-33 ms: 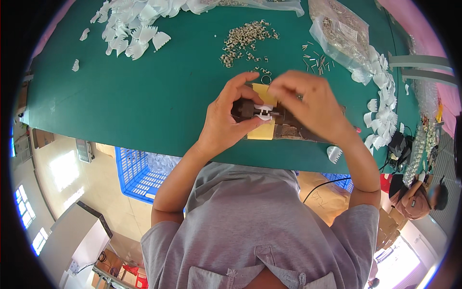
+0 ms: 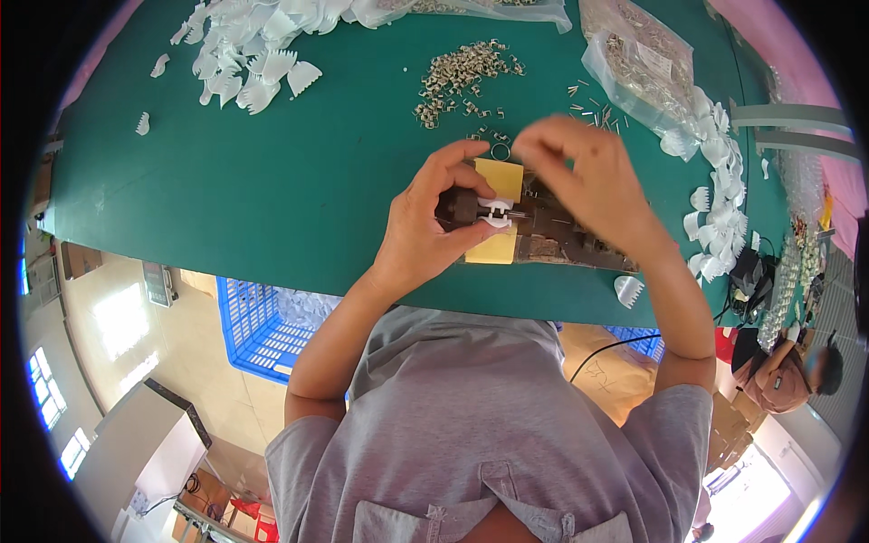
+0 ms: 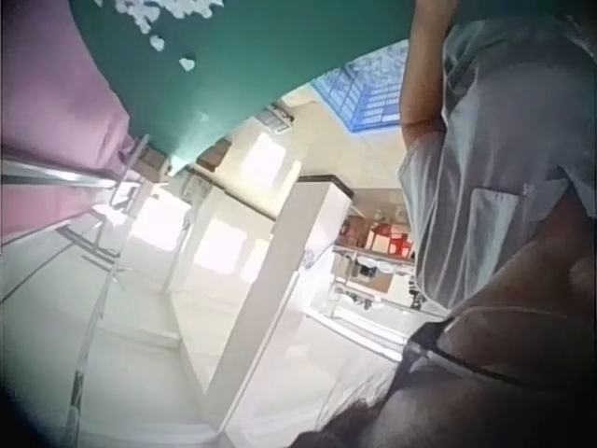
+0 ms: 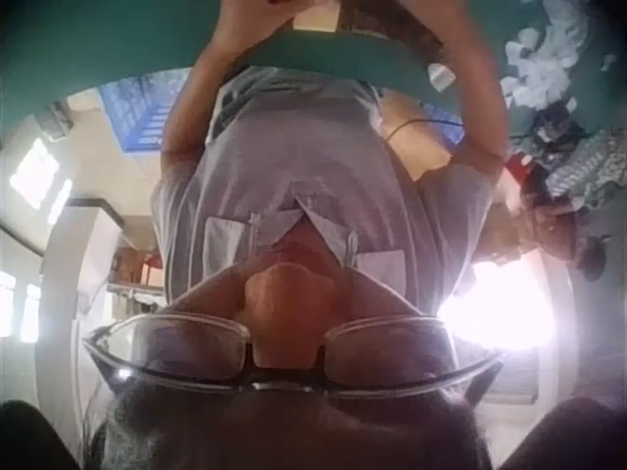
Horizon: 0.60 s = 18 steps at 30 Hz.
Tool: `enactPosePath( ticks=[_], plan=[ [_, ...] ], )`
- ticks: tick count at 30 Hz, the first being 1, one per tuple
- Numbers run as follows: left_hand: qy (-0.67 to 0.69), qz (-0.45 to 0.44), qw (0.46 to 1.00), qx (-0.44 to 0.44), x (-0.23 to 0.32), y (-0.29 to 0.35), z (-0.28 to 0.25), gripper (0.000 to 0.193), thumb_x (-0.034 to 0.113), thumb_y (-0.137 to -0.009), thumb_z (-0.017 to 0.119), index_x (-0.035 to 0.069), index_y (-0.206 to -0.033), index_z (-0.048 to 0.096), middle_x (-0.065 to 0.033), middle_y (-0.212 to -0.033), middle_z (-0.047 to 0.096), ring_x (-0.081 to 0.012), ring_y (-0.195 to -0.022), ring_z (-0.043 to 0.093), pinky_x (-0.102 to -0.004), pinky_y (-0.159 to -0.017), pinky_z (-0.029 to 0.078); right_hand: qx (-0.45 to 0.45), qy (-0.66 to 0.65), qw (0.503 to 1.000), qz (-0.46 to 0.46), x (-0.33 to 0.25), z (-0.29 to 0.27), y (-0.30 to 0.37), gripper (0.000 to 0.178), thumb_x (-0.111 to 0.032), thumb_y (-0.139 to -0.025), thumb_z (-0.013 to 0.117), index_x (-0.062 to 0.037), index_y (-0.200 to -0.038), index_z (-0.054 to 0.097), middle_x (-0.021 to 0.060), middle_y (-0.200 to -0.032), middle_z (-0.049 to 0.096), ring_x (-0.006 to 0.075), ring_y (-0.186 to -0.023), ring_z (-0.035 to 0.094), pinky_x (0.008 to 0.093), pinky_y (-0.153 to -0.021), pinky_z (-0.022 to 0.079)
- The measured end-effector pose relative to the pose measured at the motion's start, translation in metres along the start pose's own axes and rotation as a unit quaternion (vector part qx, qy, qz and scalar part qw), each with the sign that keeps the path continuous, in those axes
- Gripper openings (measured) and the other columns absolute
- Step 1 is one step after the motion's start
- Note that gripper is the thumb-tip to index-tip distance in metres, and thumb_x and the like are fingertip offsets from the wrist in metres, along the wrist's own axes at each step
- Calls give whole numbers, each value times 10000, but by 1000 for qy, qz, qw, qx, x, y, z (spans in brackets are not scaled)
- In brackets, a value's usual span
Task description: Assembling small plastic parts and metal pins using a manual press tool.
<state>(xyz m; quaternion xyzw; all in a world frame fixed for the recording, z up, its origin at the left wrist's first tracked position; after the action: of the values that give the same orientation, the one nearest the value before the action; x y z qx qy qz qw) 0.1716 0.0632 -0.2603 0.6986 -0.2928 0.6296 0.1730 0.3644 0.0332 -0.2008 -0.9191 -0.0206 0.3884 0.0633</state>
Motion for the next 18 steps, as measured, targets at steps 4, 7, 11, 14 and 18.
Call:
enactPosePath(
  ticks=[4,7,11,14,18],
  plan=[
    [-28,-12,999,-18,8,-1,0,671,58,-766,870,100,-1366,573,-34,-999,741,-157,-909,691,-299,-811,562,10,57,997,58,36,1,-28,101,-172,-935,701,-90,-988,728,75,-900,718,305,-815,711,406,-712,556],
    [-29,-35,998,-32,9,-1,0,623,-10,-772,877,30,-1324,589,-41,-1042,744,-103,-963,679,-264,-876,549,-34,92,994,46,31,14,-38,95,-146,-931,687,-82,-983,733,77,-930,709,311,-856,701,448,-748,549],
    [-26,-11,999,-27,11,-1,-1,628,2,-786,872,47,-1343,585,-37,-1011,747,-87,-908,679,-258,-834,553,-22,128,992,-8,33,20,-48,98,-160,-923,696,-73,-954,730,85,-921,708,329,-853,697,463,-741,545],
    [-27,-1,999,-25,9,0,-1,625,11,-791,872,54,-1345,585,-39,-1013,748,-85,-901,679,-258,-822,554,-60,165,985,5,32,20,-51,111,-169,-920,695,-59,-911,712,89,-924,703,337,-869,696,474,-745,546],
    [-25,-7,999,-30,9,-1,0,613,24,-800,869,64,-1342,585,-43,-1010,748,-91,-894,680,-258,-810,551,-61,132,989,30,37,11,-47,137,-183,-926,693,-53,-882,689,83,-881,690,330,-860,694,469,-741,549]
  ],
)
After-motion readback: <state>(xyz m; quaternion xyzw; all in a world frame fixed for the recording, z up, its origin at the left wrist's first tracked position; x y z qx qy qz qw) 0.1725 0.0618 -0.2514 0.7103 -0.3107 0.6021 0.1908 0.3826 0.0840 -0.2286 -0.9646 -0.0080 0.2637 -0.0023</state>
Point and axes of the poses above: each hand's wrist, its own y-axis away from the middle knuckle, its own z-axis out of the palm, x = y × z, the point moved 5 cm from there along -y, towards the middle knuckle
